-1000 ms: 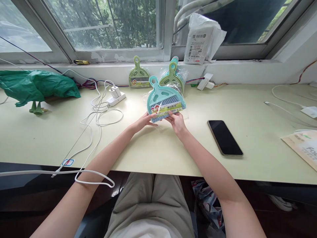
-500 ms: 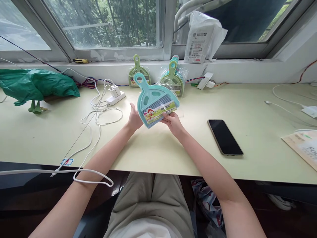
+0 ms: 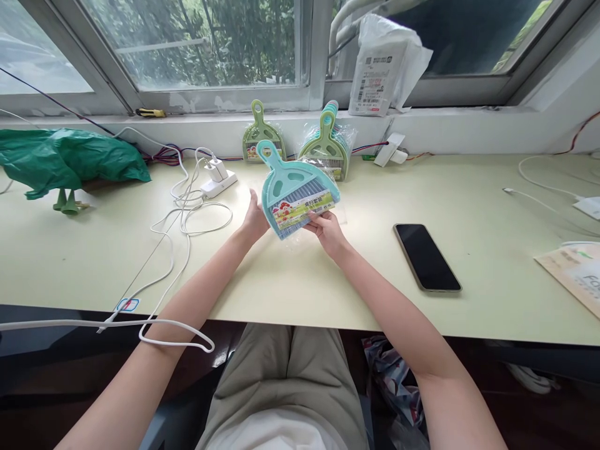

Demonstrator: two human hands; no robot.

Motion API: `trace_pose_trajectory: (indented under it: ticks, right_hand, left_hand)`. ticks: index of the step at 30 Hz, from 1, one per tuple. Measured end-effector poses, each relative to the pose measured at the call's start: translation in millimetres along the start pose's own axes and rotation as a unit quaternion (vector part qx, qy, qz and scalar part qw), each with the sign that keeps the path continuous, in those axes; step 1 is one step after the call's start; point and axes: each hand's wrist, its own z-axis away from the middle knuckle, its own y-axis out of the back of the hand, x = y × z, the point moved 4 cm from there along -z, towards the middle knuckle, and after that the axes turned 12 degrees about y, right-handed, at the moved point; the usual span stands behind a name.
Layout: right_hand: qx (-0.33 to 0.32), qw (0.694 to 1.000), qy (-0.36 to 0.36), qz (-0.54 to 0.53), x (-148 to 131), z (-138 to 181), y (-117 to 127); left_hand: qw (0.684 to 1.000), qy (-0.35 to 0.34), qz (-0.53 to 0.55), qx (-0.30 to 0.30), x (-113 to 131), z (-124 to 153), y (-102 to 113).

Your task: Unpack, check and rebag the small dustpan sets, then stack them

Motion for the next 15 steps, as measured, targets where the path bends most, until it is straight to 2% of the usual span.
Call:
trace_pose_trajectory:
  ticks: [3,6,10,15]
  right_hand:
    - [0.030,0.999,0.023,-0.016,-2,-3,6]
    - [0.044,0.999,0.026,-0.018,-4,-4,8]
    - [0.050,0.998,0.019,-0.016,-4,-4,9]
    - [0.039,0.999,0.007,-0.018,-3,-6,10]
  left_hand:
    - [0.995,0.008,-0.102,-0.003,8,10,4]
    - [0.982,-0.002,-0.189,-0.006,14,22,-4]
    - [0.980,-0.022,-0.200,0.011,12,27,-13]
    - [0.980,-0.031,-0.197,0.021,9,23,-11]
